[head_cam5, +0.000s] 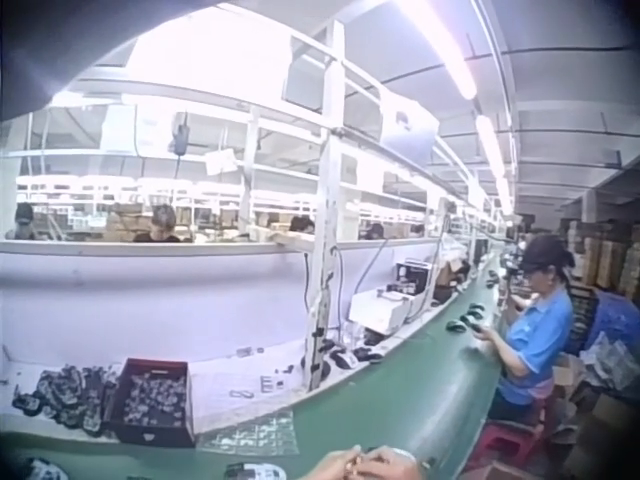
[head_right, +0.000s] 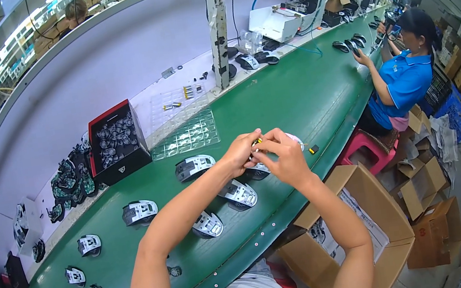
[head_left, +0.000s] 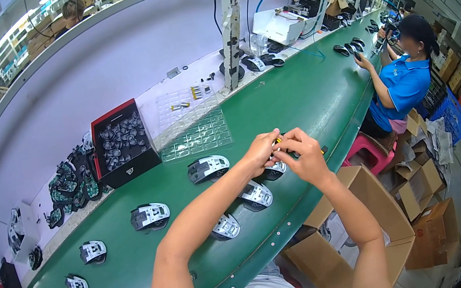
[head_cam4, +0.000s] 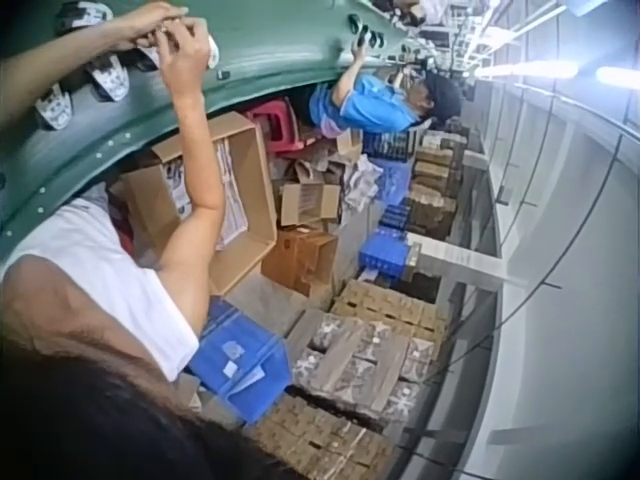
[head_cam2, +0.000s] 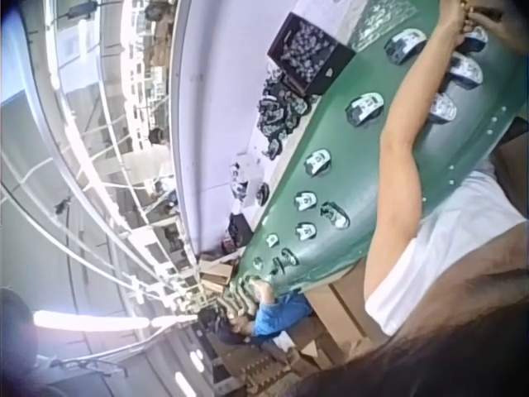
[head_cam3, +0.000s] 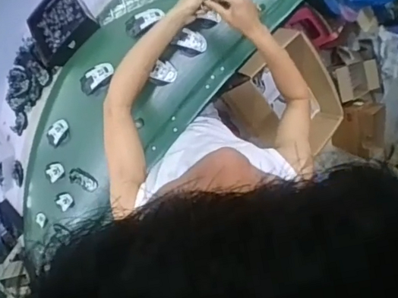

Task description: The person installs scroll wheels onto mouse circuit board bases, connects battery wires to mouse covers, attaches the covers to the bases, and places mouse components into a cardboard box.

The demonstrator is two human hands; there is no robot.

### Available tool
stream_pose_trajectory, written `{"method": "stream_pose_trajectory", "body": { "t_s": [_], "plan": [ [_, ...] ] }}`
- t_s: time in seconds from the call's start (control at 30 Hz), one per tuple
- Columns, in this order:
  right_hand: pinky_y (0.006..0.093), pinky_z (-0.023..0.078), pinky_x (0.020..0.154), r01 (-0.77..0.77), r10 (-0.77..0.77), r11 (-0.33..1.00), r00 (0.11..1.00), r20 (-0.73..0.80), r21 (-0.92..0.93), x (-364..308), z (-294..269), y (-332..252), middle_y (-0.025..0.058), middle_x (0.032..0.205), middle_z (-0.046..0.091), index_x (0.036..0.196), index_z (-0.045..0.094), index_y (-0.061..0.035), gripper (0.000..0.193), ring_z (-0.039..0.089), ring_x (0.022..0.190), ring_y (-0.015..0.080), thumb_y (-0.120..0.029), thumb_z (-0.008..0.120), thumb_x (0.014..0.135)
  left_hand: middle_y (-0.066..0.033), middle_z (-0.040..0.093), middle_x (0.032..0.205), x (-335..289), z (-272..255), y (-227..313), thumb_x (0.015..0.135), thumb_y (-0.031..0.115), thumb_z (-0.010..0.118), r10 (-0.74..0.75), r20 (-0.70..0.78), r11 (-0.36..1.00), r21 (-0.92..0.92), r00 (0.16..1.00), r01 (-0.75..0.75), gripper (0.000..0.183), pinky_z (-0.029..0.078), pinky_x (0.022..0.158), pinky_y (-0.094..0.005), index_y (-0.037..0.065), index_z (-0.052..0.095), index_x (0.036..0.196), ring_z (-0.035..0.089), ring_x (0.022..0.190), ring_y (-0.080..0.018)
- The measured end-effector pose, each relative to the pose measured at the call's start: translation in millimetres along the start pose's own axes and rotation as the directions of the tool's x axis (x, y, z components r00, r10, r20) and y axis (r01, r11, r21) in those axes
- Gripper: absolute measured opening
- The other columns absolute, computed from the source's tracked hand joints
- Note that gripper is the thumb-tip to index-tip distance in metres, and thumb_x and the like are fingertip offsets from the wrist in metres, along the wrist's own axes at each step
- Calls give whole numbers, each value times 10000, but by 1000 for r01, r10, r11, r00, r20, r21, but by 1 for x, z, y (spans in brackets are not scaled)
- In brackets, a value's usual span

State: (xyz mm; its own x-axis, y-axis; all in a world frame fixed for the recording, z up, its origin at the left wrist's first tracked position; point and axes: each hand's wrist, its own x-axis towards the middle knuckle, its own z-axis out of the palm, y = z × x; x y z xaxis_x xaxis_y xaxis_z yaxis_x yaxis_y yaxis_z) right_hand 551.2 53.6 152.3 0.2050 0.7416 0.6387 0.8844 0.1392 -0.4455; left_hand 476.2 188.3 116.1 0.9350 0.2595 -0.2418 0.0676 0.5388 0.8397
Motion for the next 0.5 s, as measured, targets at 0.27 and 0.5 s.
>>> {"method": "stream_pose_trajectory", "body": {
  "t_s": [0.27,0.5],
  "plan": [
    [247,485,737,-324,332,792,940,79,518,-13,-1,-3,67,933,644,1079,661,78,221,603,821,119,-91,563,977,-59,588,757,-9,-19,2,1004,352,505,15,31,995,99,999,-18,360,243,321,-186,40,593,848,512,503,-105],
    [222,454,675,-441,366,722,898,246,533,-23,-9,0,9,775,595,1141,647,58,314,558,724,86,-182,481,1025,1,582,638,-27,-25,14,946,284,615,333,84,808,488,939,-330,294,332,407,-238,24,645,811,503,499,-69]
  ]
}}
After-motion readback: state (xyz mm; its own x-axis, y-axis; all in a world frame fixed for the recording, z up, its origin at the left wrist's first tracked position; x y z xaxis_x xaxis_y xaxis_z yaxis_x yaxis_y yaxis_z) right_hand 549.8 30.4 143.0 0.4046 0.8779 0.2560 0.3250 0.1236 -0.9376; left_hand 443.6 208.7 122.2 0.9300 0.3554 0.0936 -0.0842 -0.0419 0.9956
